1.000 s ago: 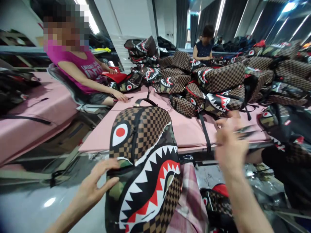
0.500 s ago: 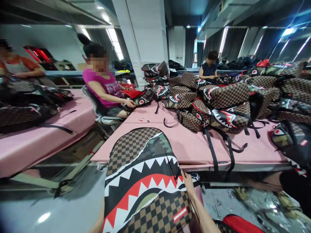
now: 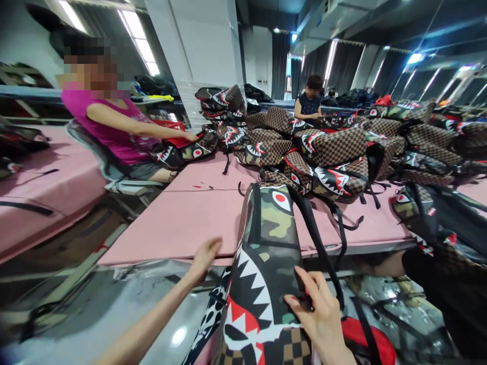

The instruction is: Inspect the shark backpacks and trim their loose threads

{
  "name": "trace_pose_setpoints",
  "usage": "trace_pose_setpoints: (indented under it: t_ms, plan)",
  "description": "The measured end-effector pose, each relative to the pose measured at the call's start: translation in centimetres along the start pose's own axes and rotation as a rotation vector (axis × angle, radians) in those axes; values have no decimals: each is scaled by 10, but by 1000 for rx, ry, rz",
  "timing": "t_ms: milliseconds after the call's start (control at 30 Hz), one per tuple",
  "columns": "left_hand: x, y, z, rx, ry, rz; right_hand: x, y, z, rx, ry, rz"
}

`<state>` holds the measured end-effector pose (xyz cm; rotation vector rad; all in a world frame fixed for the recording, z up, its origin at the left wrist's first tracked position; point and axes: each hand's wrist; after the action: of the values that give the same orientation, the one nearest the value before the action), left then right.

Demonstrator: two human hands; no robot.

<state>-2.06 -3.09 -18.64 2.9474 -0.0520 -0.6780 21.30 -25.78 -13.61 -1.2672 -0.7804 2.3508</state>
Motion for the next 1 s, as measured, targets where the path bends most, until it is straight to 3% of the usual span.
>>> trace_pose_setpoints:
  t_ms: [67,133,200,267,333,433,600,867,1000]
  plan:
    - [-7,-2,-37,127,0,-91,14,9,11,-52,11,37]
    - [-5,3,-83,595,-143,-72,21,14,19,-102,12,104]
    - [3,12,-125,1015,-441,231,19,15,23,-157,21,188]
    - [14,21,-152,1189,-703,405,11,9,25,-200,6,270]
    - [24,29,-160,1214,-861,455,4,-2,25,-207,-34,277]
    - [29,34,-155,1198,-933,434,1,-24,28,-217,8,251]
    - [29,38,-148,1197,-985,430,14,-54,34,-249,123,490]
    - [29,53,-152,1175,-963,453,4,-50,25,-178,-37,565]
    - [23,63,-146,1165,-951,467,12,-47,33,-156,-158,516]
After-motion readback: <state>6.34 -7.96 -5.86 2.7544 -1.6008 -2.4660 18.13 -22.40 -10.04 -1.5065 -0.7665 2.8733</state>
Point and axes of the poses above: each hand's wrist, its own y-axis away from the middle knuckle, its own x-axis out of the palm, z = x × y, and after that the axes turned 13 degrees about -x, right-handed
